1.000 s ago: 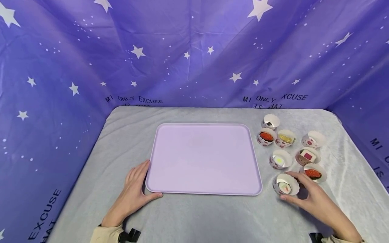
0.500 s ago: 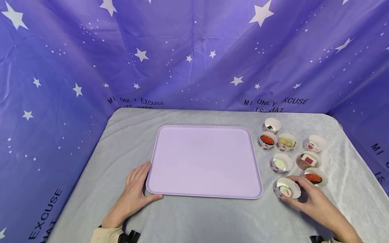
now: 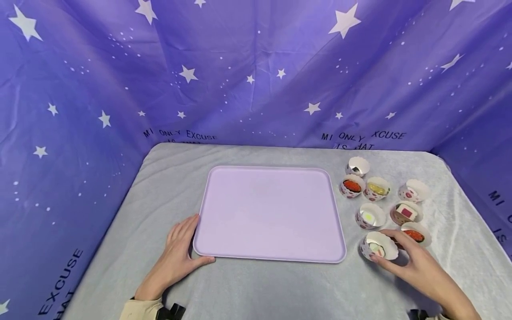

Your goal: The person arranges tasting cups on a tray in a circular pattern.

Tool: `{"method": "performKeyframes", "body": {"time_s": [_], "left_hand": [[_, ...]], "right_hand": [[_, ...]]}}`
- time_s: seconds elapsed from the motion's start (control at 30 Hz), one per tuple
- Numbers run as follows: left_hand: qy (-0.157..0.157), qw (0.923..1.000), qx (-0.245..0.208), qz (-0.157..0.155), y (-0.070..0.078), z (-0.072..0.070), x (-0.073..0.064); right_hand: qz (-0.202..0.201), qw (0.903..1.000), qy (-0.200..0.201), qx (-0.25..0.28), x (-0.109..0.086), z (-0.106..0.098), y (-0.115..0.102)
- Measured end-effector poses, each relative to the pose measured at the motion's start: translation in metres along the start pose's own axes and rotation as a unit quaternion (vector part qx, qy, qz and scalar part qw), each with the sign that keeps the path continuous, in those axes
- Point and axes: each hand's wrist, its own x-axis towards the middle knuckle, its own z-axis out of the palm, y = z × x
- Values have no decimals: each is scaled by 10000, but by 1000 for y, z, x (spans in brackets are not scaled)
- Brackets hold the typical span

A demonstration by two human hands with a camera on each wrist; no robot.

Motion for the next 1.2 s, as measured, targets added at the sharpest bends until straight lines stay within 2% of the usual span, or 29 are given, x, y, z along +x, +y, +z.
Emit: {"method": "performKeyframes", "body": {"time_s": [0.3,0.6,0.77,0.97,1.2], "left_hand": [[-22,10000,0,-89,1,0,1],[-107,9998,33,-144,2,0,1],[-89,9999,-9,-108,2,1,1],[26,9999,-126,-69,0,2,-3],[24,9999,-119,-103,0,3,-2]], "right_hand": [[-354,9994,-15,-13,23,0,-23],[-693,9976,49,-40,45,11,-40],[-646,9976,-180,-171,57,19,-49],[-679,9963,-528,-58,72,29,-65],[-1077,9928,-528,-1,92,45,-81]]}}
